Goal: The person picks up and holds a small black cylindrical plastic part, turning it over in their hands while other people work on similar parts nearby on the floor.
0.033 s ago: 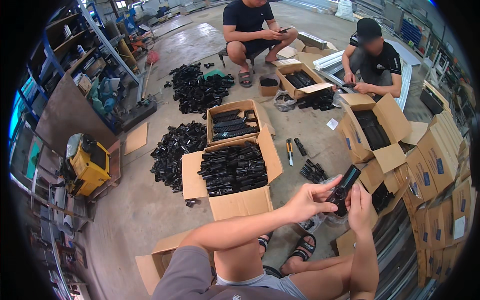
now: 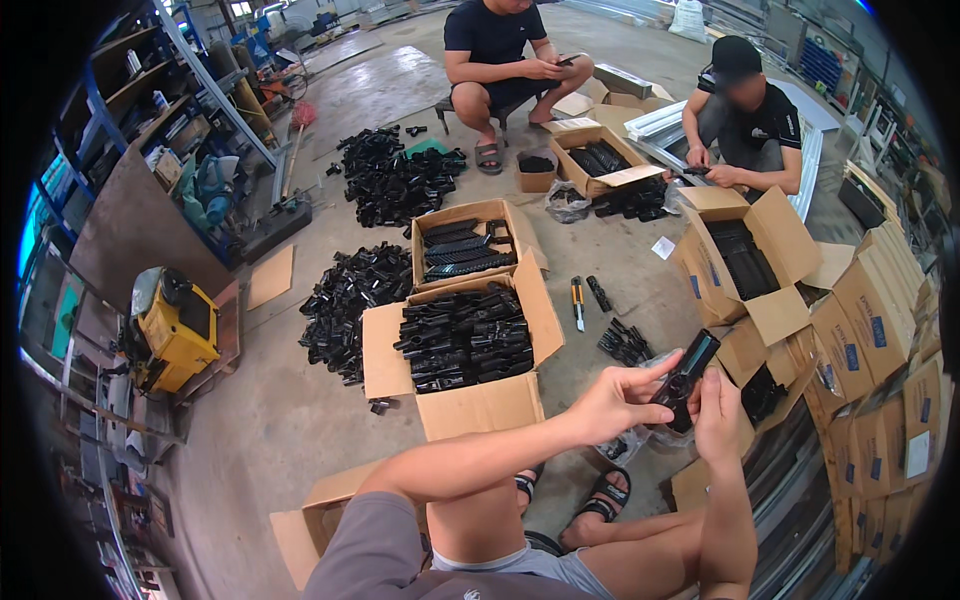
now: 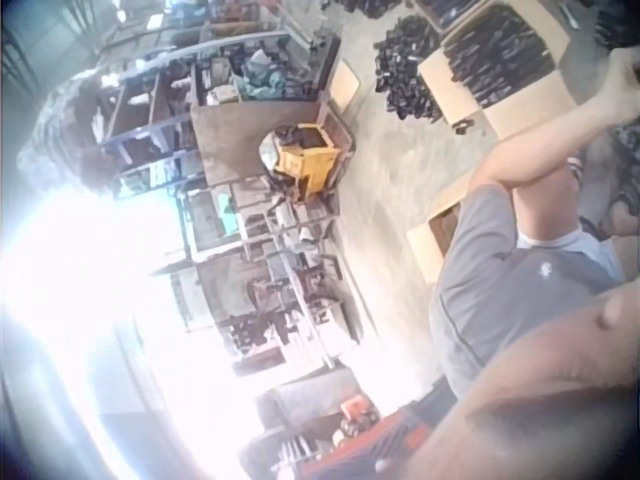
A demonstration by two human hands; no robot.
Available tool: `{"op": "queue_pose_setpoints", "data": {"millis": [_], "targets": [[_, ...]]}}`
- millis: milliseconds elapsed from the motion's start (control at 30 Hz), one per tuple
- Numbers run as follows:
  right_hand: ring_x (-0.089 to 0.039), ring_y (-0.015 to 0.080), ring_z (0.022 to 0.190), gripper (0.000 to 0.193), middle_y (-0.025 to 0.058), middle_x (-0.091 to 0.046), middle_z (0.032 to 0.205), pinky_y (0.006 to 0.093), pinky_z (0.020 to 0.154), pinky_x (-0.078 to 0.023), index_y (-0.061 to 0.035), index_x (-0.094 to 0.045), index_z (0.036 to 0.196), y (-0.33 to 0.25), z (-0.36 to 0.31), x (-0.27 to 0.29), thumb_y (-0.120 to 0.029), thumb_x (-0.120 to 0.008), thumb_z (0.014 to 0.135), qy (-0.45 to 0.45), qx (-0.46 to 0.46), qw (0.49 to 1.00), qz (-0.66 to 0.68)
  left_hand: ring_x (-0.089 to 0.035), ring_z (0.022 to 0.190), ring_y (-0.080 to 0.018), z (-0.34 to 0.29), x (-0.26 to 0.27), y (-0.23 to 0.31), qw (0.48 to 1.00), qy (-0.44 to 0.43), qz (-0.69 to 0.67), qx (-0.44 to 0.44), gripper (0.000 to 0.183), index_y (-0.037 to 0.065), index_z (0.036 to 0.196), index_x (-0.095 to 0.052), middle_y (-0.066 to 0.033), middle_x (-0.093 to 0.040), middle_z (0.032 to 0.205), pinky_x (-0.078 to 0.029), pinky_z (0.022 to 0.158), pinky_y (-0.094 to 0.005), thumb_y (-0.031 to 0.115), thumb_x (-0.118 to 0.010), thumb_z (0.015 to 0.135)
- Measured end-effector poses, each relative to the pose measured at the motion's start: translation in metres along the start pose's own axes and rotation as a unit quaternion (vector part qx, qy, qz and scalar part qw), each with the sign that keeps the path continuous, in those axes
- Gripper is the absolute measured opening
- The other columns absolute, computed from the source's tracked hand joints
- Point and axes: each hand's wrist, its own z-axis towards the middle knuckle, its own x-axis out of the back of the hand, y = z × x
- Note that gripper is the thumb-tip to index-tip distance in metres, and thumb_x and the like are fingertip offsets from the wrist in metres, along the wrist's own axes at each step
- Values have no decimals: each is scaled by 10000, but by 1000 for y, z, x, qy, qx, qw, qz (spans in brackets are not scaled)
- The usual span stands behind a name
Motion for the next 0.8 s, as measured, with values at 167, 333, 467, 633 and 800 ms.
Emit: {"op": "queue_pose_setpoints", "data": {"millis": [167,333,467,633,800], "targets": [[-498,86,638,279,18,-550,682,282,568,-407,-13,-543,896,-12,0,-16,-221,-449,1056,77,84,992,-44,-543,1041,-19,-1,3,2,1000,13,-6,13,813,145,1548,-355,-12,-652,1247,-480,925,-217,-130,-680,855],[-571,171,630,232,81,-591,705,333,587,-433,-4,-560,972,-1,0,-11,-210,-479,1040,69,66,992,-80,-549,1038,-19,0,2,-1,1000,6,-5,5,812,148,1548,-356,-13,-654,1250,-483,919,-217,-129,-680,856],[-578,228,609,232,107,-590,693,355,580,-430,-1,-565,939,-9,-2,-17,-189,-470,1037,125,130,979,-96,-542,1038,-17,-2,3,5,1000,8,9,18,814,149,1548,-356,-18,-655,1249,-482,913,-213,-124,-684,855],[-577,206,621,213,108,-599,711,349,588,-434,0,-566,944,1,-2,-13,-185,-502,1027,105,114,980,-125,-564,985,-27,-2,4,2,999,18,41,31,796,156,1538,-371,-38,-675,1208,-498,898,-228,-107,-701,864],[-594,170,668,130,100,-627,773,325,606,-458,-4,-581,1008,-3,-3,-17,-128,-541,1006,125,129,981,-74,-568,989,-36,-1,0,3,999,28,32,30,796,160,1537,-381,-47,-677,1196,-500,888,-229,-114,-696,860]]}}
